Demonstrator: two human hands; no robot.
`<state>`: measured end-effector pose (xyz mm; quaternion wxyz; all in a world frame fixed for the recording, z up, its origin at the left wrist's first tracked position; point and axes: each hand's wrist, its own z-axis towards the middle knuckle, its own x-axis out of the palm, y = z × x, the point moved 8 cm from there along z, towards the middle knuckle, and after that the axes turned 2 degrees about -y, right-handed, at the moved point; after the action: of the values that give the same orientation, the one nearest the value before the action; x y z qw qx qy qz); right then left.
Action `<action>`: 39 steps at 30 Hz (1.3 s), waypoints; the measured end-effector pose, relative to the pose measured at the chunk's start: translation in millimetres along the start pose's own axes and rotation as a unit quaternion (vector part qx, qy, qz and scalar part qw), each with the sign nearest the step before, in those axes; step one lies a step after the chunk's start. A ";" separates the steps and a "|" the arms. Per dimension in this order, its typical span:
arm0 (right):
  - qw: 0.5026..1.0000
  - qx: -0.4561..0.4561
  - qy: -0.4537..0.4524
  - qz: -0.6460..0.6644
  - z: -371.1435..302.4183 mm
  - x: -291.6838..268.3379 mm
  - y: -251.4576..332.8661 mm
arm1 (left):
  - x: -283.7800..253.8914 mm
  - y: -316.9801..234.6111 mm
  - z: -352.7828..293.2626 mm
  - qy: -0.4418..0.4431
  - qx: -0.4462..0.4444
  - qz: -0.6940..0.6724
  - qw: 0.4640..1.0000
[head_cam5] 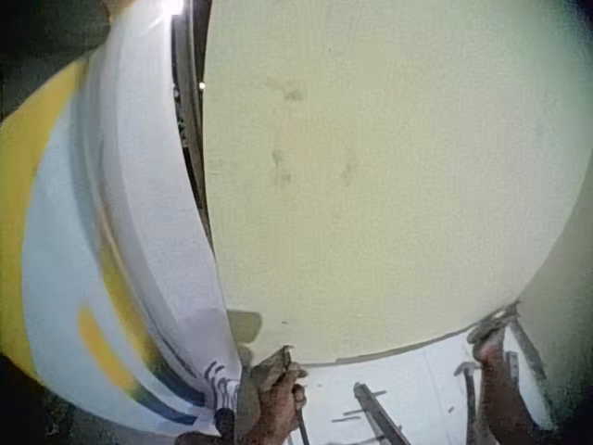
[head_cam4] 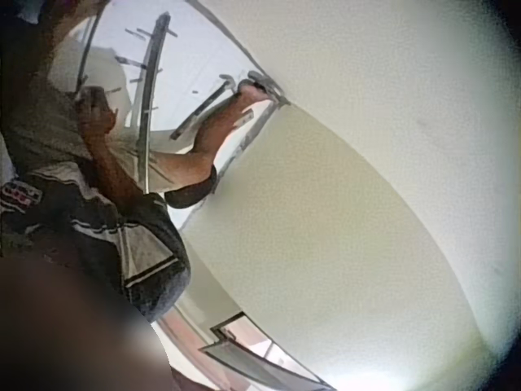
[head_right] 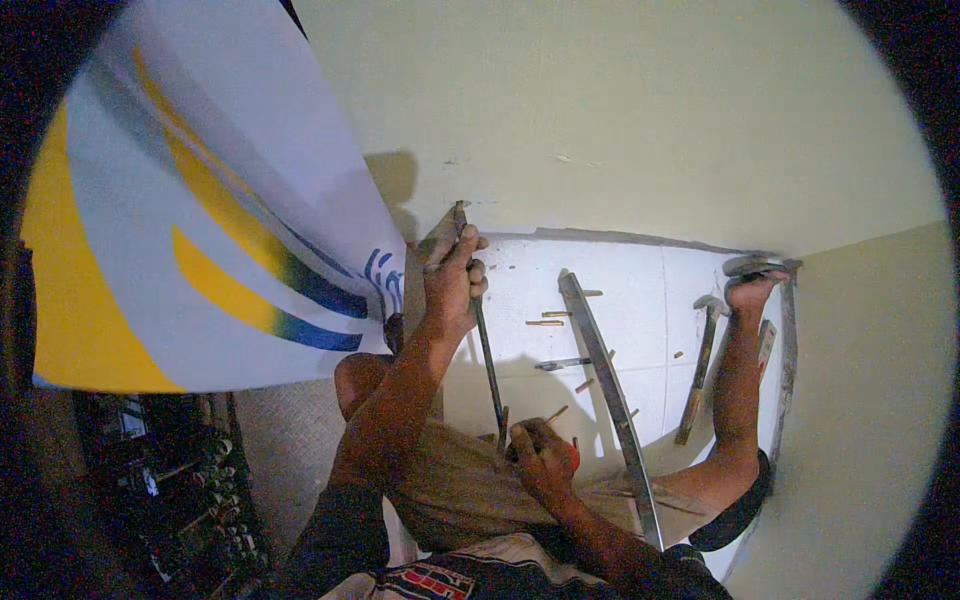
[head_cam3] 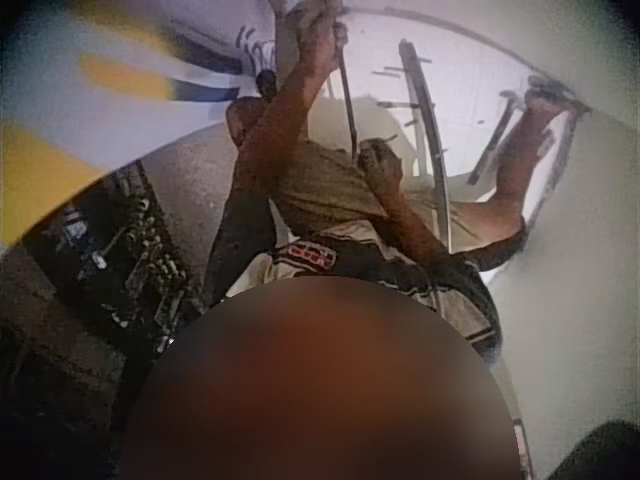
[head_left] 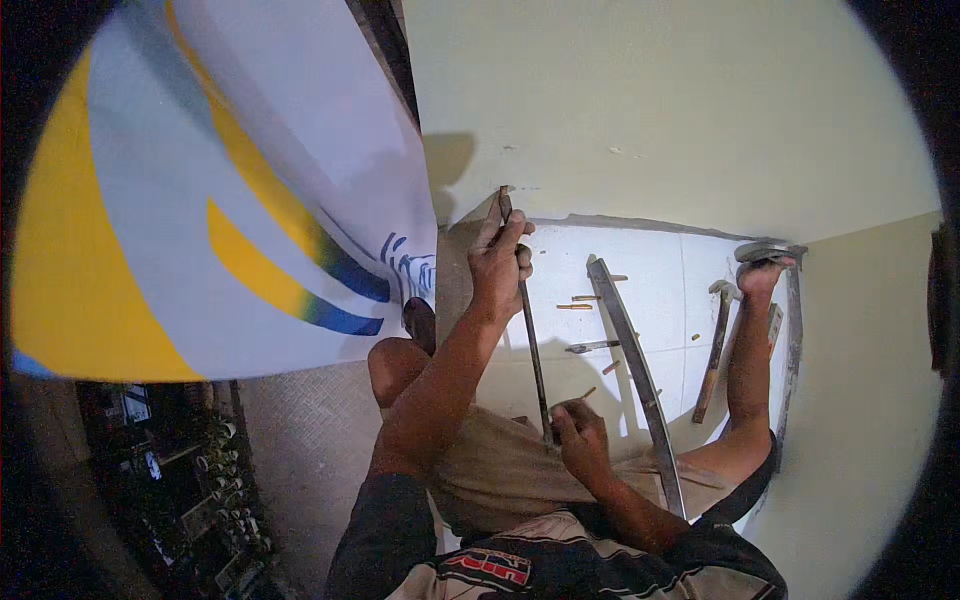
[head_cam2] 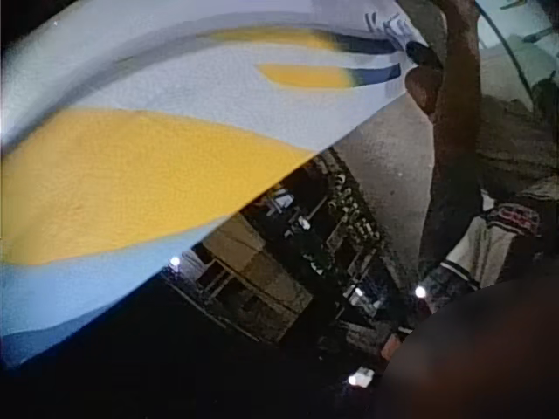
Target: Installing metal hardware onto a wall using anchors, screws, and a hammer.
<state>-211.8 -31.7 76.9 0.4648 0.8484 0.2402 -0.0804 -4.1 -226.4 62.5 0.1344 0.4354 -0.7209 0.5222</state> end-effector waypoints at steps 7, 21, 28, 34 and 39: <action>0.934 -0.344 -0.070 -0.070 -25.4 13.8 42.0 | -4.2 -1.1 0.3 -0.024 -0.012 0.032 0.999; 0.983 -0.124 -0.133 0.007 -30.2 7.5 31.3 | 1.6 -18.1 0.0 0.005 0.007 0.038 0.999; 0.997 -0.023 0.014 0.066 -9.0 33.5 4.3 | 2.8 -16.8 -2.5 -0.004 -0.008 0.011 1.000; 0.677 0.319 0.283 0.600 -33.4 81.4 1.0 | -0.2 -5.4 -4.4 0.032 -0.032 -0.031 0.999; 0.994 0.034 0.068 0.083 -19.4 23.4 -1.1 | 5.0 -8.5 -4.2 0.052 -0.001 -0.021 0.998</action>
<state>-193.6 -7.4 78.4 0.4236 0.8841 0.1971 0.0086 -1.6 -225.9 73.0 0.1830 0.4225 -0.7045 0.5402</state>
